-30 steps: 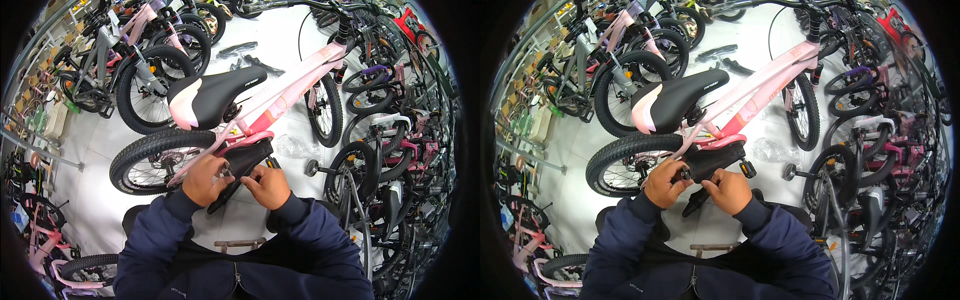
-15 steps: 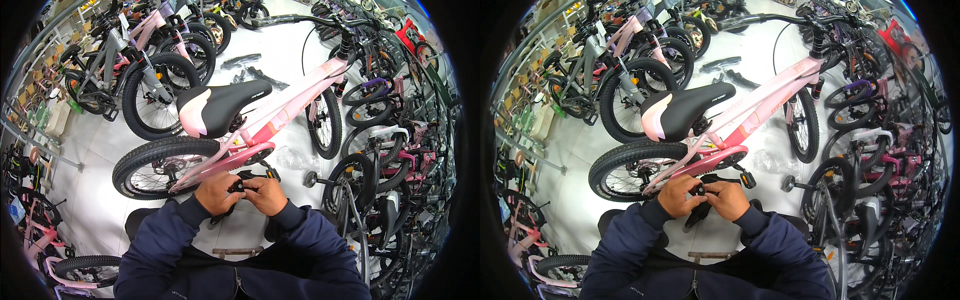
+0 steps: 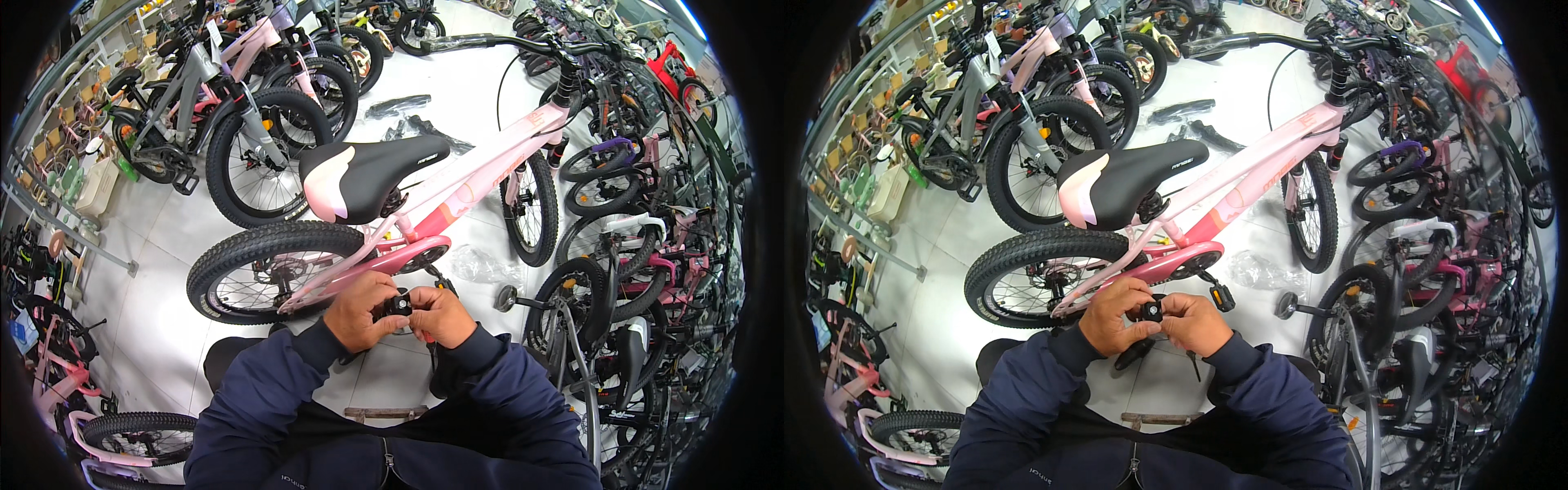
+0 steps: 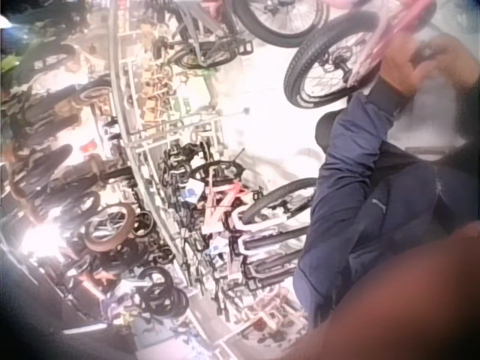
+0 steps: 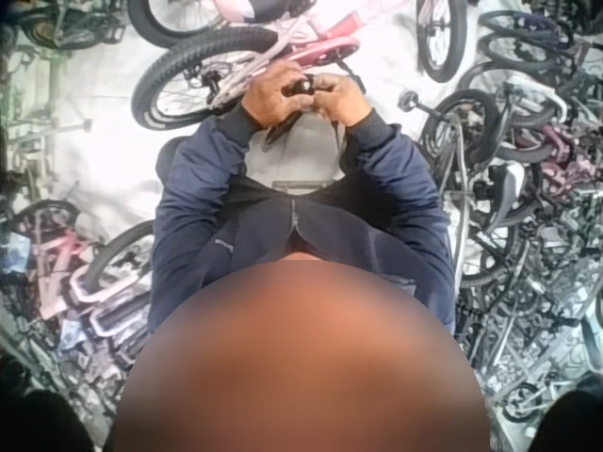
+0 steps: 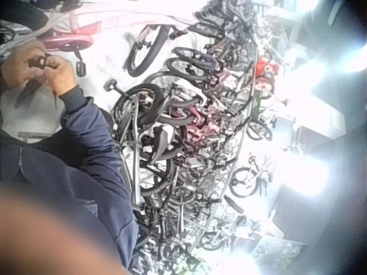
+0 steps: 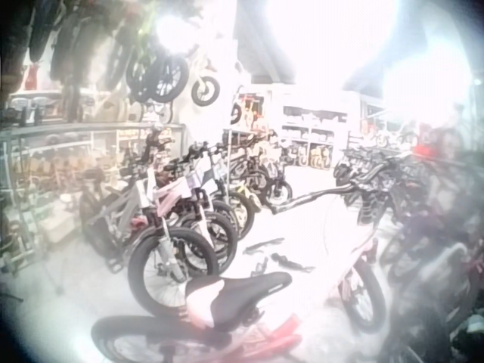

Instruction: The person assembles a bicycle by attaching a front mudguard to the fork, tightening the handlebar stem, and installing a rear mudguard on a pink bicycle. They use a screwdriver and an Allen key to secure the parts.

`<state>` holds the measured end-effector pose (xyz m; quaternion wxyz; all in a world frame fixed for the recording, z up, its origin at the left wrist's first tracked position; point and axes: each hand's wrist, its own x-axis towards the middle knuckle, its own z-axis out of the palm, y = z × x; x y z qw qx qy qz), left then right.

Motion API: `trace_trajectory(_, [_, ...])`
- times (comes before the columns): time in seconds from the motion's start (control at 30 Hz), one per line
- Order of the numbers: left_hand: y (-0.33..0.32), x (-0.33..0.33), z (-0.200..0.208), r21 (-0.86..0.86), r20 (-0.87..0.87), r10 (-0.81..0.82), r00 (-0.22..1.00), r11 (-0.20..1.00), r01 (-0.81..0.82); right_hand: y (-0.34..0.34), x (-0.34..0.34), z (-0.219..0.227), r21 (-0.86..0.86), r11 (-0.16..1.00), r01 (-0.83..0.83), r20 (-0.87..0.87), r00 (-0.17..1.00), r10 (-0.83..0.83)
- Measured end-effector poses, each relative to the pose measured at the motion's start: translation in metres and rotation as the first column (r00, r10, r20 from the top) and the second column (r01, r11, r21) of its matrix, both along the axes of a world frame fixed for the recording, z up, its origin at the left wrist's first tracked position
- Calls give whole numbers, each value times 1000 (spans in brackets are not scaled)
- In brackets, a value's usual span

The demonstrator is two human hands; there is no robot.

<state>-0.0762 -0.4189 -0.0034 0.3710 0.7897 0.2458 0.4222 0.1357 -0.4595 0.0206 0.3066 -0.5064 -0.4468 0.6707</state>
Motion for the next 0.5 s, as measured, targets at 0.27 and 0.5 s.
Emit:
trace_trajectory(0.27, [-4,-3,3,-218,-30,8,1000,976,-14,0,-3,-15,-135,990,48,-324,942,-90])
trace_trajectory(0.5, [-5,-4,4,-303,-52,7,999,953,-22,-1,-3,-15,-127,992,21,-292,955,-57])
